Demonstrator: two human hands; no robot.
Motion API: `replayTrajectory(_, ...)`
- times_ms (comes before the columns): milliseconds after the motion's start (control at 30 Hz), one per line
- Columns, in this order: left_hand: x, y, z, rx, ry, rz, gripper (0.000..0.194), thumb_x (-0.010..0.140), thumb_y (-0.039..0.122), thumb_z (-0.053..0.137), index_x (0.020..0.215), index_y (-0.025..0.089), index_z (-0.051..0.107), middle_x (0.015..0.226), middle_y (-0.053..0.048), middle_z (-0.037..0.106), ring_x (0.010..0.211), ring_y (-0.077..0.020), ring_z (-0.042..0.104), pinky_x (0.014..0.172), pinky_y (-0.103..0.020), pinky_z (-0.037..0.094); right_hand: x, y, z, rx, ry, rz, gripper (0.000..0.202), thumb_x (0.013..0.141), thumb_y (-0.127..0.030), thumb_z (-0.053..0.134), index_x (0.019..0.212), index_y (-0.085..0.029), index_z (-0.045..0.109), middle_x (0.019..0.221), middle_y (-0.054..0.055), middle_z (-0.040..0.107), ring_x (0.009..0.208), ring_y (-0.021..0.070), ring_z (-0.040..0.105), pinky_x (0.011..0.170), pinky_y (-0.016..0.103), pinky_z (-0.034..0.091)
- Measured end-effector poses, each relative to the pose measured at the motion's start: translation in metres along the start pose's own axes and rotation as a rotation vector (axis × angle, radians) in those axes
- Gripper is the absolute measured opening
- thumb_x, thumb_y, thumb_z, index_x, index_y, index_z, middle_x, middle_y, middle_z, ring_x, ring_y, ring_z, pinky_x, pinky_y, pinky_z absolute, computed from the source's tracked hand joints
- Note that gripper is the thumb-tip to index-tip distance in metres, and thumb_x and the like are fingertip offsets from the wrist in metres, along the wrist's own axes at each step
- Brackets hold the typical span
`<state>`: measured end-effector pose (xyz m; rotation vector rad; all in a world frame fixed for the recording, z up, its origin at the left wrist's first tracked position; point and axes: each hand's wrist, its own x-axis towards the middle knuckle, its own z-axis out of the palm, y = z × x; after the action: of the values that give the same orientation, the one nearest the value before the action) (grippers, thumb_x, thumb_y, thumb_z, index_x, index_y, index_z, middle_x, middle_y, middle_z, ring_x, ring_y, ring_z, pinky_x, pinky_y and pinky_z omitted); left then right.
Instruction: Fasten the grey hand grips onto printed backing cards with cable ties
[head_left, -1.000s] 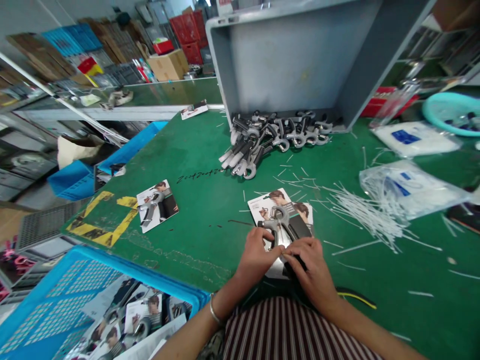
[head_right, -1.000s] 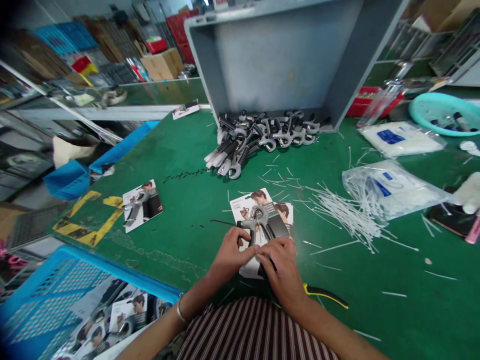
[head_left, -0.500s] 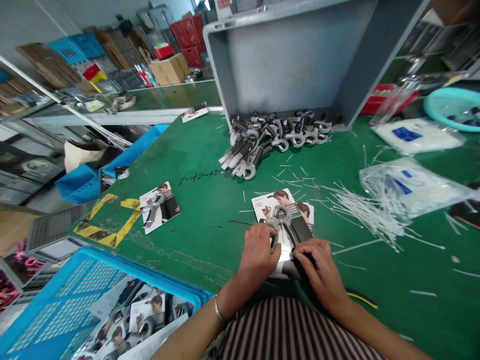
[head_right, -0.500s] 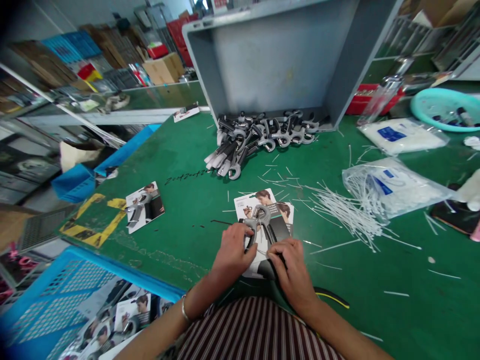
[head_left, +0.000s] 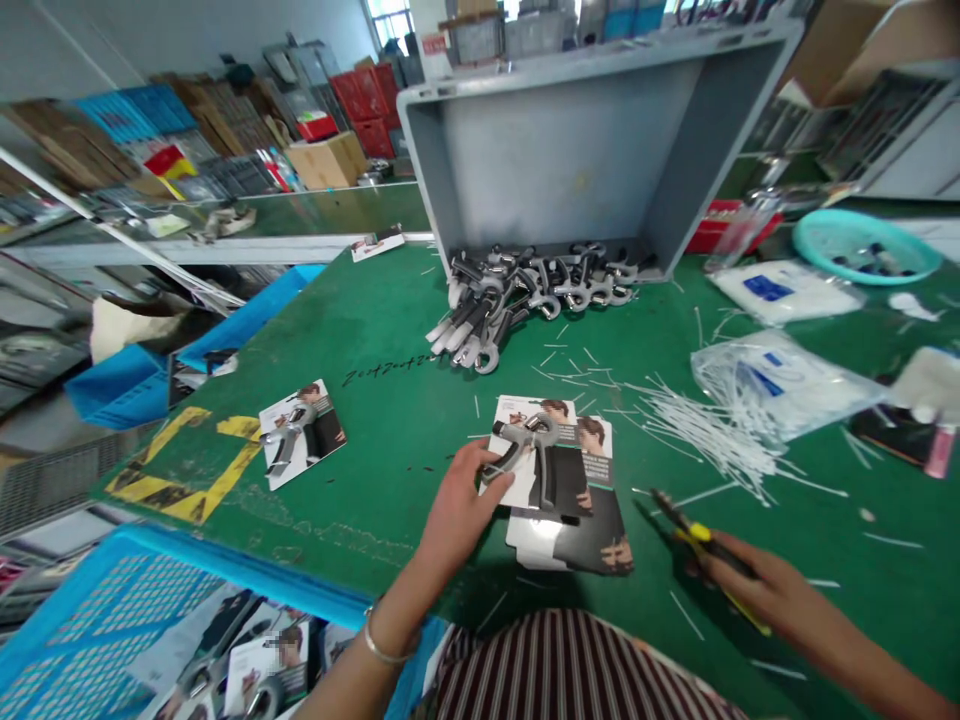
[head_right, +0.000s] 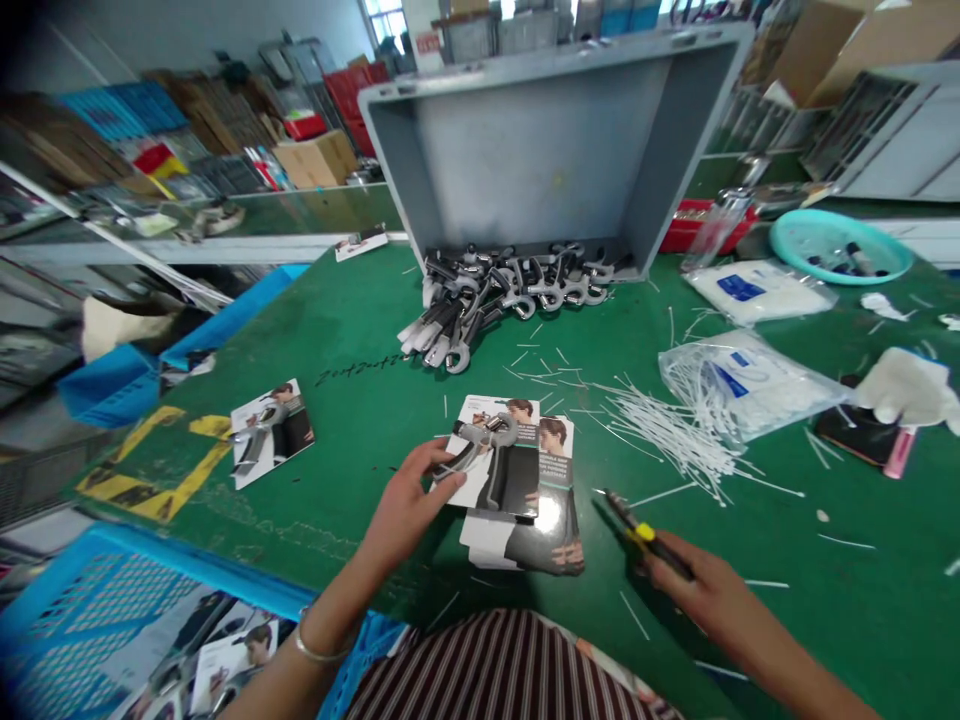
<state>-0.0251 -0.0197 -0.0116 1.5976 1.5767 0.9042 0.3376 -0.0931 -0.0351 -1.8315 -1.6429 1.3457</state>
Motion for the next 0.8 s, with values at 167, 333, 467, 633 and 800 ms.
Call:
replayTrajectory(167,0.011,0.006,-0.010,-0.747,0.044,-0.386,0.042,0.078,0.041,0.071,0.112,0.018,0.060,0.115,-0.010,0.065,0.078,-0.0156,0.063,0.061,-0.026,0.051,0.009,-0.038,-0.023,0.535,-0.062,0.231,0.053,0.086,-0.053,0.059,0.131,-0.025,0.055,0.105,0.012,0.070,0.087,0.0279,0.069,0.071,0.036,0.057)
replayTrajectory(333,0.024,-0.001,0.010,-0.936,-0.102,-0.483,0.035,0.074,0.036,0.075,0.096,0.010,0.066,0.078,-0.003,0.063,0.057,-0.0075,0.052,0.046,-0.016,0.041,0.048,-0.093,0.006,-0.218,-0.069,-0.309,0.051,0.092,-0.048,0.051,0.135,-0.021,0.052,0.111,0.011,0.065,0.096,0.0285,0.062,0.089,0.045,0.049)
replayTrajectory(467,0.019,-0.001,0.014,-0.784,-0.068,-0.436,0.039,0.075,0.039,0.073,0.105,0.016,0.062,0.069,0.003,0.058,0.052,-0.0062,0.048,0.041,-0.013,0.029,0.085,-0.118,0.017,-0.856,0.157,-0.621,0.055,0.091,-0.024,0.047,0.146,-0.022,0.040,0.117,0.015,0.060,0.100,0.0331,0.054,0.085,0.049,0.043)
replayTrajectory(633,0.009,0.005,0.014,-0.697,-0.070,-0.421,0.047,0.076,0.042,0.071,0.114,0.020,0.055,0.073,0.004,0.060,0.053,-0.0078,0.051,0.043,-0.015,0.033,0.104,-0.128,0.026,-1.088,0.244,-0.699,0.061,0.086,-0.015,0.048,0.146,-0.019,0.040,0.114,0.017,0.060,0.099,0.0348,0.050,0.081,0.046,0.038)
replayTrajectory(800,0.012,0.003,0.015,-0.671,-0.070,-0.342,0.048,0.077,0.047,0.070,0.113,0.019,0.054,0.077,0.003,0.061,0.050,-0.0071,0.049,0.042,-0.017,0.034,0.105,-0.132,0.033,-1.096,0.256,-0.701,0.062,0.085,-0.019,0.052,0.145,-0.017,0.040,0.110,0.017,0.061,0.098,0.0348,0.050,0.082,0.046,0.038)
